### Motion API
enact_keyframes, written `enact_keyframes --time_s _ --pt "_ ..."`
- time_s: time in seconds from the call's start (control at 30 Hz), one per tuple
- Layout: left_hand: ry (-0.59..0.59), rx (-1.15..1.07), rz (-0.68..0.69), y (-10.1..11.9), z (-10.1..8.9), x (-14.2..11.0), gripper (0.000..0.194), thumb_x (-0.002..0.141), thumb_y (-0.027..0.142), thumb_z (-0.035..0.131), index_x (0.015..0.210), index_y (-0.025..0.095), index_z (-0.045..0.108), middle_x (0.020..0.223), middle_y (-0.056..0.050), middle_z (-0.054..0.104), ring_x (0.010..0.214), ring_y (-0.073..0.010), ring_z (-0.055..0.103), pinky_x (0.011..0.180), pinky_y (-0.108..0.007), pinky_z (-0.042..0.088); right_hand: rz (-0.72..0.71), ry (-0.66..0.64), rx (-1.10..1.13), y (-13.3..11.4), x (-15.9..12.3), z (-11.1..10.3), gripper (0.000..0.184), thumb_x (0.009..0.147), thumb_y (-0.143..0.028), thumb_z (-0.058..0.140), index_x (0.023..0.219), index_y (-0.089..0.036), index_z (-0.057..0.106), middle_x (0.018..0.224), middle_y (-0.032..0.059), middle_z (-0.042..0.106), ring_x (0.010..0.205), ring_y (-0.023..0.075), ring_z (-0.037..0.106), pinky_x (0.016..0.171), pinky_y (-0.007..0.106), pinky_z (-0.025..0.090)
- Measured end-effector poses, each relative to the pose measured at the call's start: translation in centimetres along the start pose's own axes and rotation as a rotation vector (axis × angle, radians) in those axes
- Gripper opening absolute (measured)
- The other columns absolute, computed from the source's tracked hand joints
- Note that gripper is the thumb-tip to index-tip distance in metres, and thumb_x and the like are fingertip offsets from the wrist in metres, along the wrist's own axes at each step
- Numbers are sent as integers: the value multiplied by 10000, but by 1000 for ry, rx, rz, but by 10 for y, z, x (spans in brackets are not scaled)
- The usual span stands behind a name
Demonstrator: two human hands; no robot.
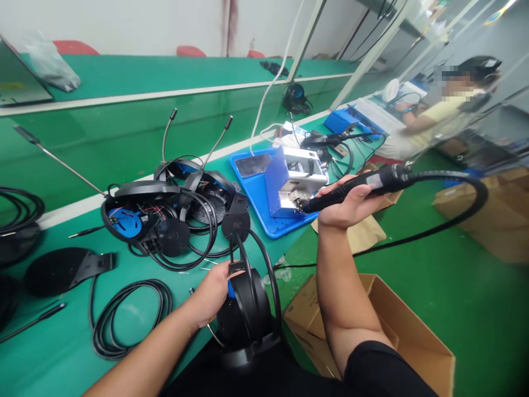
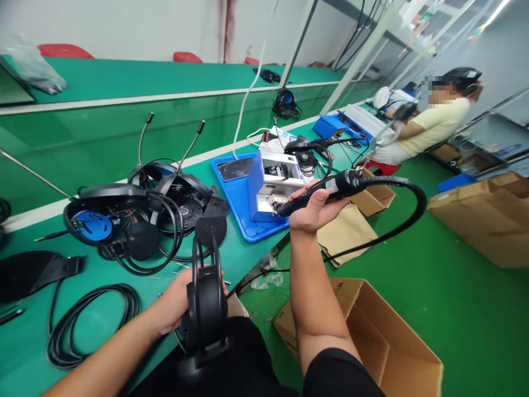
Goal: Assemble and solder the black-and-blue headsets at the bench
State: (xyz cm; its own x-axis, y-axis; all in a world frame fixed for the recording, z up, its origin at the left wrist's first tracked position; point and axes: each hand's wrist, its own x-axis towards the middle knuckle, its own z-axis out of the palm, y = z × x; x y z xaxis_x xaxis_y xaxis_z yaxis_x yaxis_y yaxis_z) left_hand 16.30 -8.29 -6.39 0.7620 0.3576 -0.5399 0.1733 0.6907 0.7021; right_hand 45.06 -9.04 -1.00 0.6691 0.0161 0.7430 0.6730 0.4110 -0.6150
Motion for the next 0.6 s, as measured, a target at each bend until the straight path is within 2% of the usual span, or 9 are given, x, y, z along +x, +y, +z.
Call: enact_keyframes --time_s 0.1,0.23,0.3,0.5,0.6 --pt "18 23 56 -2 0 1 370 722 462 851 828 138 708 748 -39 694 702 -184 613 705 -295 476 -3 -48 -16 -8 -2 -3 360 955 -578 516 1133 -281 420 828 -54 573 424 103 547 358 250 431" --pt "32 26 108 -3 -2 4 350 728 455 840 865 157 717 724 -8 655 741 -190 601 745 -292 468 -127 85 13 -16 1 1 267 1020 -489 421 1132 -247 432 854 -3 602 455 124 590 368 244 407" --pt "43 25 110 -3 -3 6 355 754 470 815 896 160 718 729 -7 653 751 -193 599 754 -295 467 -140 114 31 -15 1 5 251 1021 -466 421 1133 -242 418 859 7 594 466 126 590 379 250 417" --pt "30 52 120 -6 -7 11 370 749 471 816 926 158 727 751 -21 672 789 -216 622 780 -308 475 15 142 -61 1 6 4 323 974 -545 422 1149 -277 377 767 -53 523 424 145 539 360 288 438" --pt "32 76 140 -8 -10 15 349 742 453 818 914 162 730 761 -29 682 830 -234 636 798 -315 479 104 94 -85 -6 10 -1 283 988 -502 404 1114 -250 433 710 -50 512 409 153 546 371 306 464"
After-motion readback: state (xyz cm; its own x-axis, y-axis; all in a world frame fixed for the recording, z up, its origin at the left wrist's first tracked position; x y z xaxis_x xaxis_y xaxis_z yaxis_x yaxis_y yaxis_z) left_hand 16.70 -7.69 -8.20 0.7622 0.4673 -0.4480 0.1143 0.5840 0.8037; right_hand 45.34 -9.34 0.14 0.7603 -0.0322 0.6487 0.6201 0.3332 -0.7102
